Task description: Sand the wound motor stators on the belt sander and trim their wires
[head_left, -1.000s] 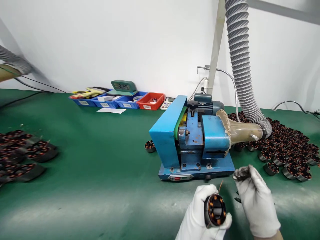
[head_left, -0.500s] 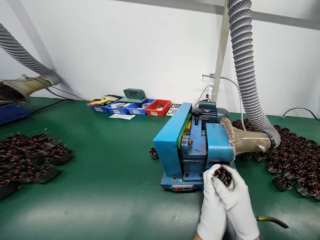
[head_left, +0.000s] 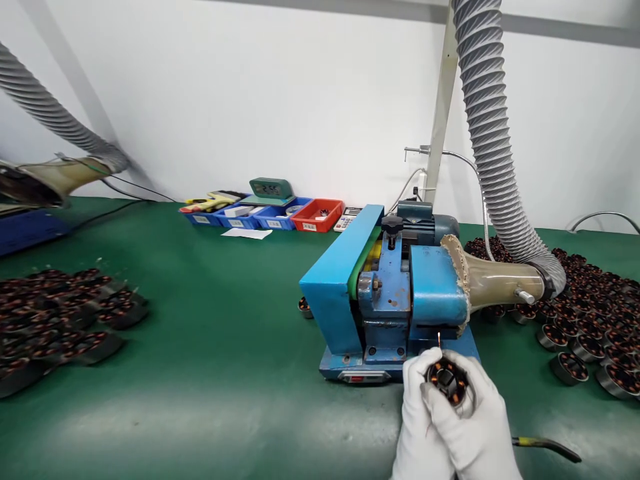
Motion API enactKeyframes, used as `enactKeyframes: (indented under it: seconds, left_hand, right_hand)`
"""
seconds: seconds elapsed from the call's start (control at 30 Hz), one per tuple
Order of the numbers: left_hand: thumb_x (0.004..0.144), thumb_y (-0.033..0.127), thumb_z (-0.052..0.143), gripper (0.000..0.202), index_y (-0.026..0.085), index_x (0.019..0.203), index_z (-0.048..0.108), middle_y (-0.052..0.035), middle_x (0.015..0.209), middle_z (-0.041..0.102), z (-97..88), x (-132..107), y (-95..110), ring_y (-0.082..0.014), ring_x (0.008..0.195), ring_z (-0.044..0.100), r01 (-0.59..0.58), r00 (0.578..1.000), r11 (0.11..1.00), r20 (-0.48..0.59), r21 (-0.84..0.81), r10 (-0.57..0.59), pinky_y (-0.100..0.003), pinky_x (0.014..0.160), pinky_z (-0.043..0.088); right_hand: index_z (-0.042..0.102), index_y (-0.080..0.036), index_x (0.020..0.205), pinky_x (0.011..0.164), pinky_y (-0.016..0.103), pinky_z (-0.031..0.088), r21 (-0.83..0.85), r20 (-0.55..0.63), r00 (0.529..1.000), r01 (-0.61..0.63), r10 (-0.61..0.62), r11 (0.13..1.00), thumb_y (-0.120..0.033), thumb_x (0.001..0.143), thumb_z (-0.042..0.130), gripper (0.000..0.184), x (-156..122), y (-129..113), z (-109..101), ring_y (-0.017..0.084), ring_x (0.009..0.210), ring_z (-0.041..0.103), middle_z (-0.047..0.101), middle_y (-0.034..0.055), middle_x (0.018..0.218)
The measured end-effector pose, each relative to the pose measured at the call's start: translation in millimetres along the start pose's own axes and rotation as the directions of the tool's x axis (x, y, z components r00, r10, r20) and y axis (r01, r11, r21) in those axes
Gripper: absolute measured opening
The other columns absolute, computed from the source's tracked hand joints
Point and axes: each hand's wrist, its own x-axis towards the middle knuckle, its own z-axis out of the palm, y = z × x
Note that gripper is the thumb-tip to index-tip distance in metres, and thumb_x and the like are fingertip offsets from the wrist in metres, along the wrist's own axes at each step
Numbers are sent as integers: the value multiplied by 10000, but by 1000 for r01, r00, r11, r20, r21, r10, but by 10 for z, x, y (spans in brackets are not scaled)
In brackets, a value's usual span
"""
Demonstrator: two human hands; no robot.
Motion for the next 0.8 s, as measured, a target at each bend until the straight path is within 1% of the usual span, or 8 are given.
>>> enactKeyframes:
  seconds: [0.17,0.3,0.37,0.5,0.6,0.7,0.77,0.8]
  left_hand:
    - [803,342,594,298,230,1079,589,-78,1110,601,-34,65,-3,-228,1045,601,14,999,1000,38,-14,-14,-373,941,481]
    - [763,323,631,309,227,1053,579,-64,1051,597,53,195,56,-215,1006,593,-25,999,999,31,21,24,-374,940,467]
    - [775,305,607,286,226,1048,573,-63,1044,597,101,221,92,-209,992,598,-11,999,1000,32,24,10,-371,926,474]
    - [813,263,529,236,222,1042,570,-79,1063,591,115,153,104,-214,1000,598,44,999,999,13,14,-44,-390,925,474]
    - [771,323,617,275,240,1032,583,-77,1060,594,-1,1,74,-230,948,621,69,997,995,41,-75,-66,-385,862,510]
    - [681,323,732,481,262,1132,576,-90,1118,600,-177,-122,132,-225,902,647,182,976,970,146,-160,-160,-336,792,534]
    - [645,317,763,562,277,1172,573,-93,1143,609,-258,-130,248,-222,906,656,322,931,921,248,-220,-267,-328,769,540]
    - [659,347,750,509,276,1139,597,-85,1066,639,-276,-113,322,-211,845,666,401,899,885,289,-235,-330,-330,718,547]
  right_hand:
    - [681,-193,939,771,385,545,-19,44,999,-31,32,999,-381,687,671,315,52,-54,13,272,842,688,716,93,908]
    - [665,-172,961,787,382,536,-9,59,996,-60,61,998,-406,723,651,334,193,-143,-7,267,857,683,714,107,937]
    - [677,-169,941,766,371,547,5,57,995,-83,83,997,-418,718,660,335,234,-162,-15,267,831,692,726,108,912]
    - [699,-176,905,731,347,565,27,45,995,-85,84,996,-401,711,668,299,212,-158,-22,269,816,705,746,105,885]
    - [722,-186,886,686,329,584,32,54,996,-72,70,997,-348,650,704,286,46,-83,-76,274,789,716,750,97,864]
    - [739,-222,958,738,317,590,109,54,999,-11,5,994,-320,605,760,367,-190,37,-207,278,862,715,746,87,958]
    - [746,-249,983,767,310,585,184,-2,999,50,-51,982,-281,593,805,396,-300,97,-314,273,902,706,739,84,998]
    - [759,-261,953,733,297,592,222,-21,997,74,-71,972,-246,586,824,373,-325,112,-364,262,866,713,746,78,963]
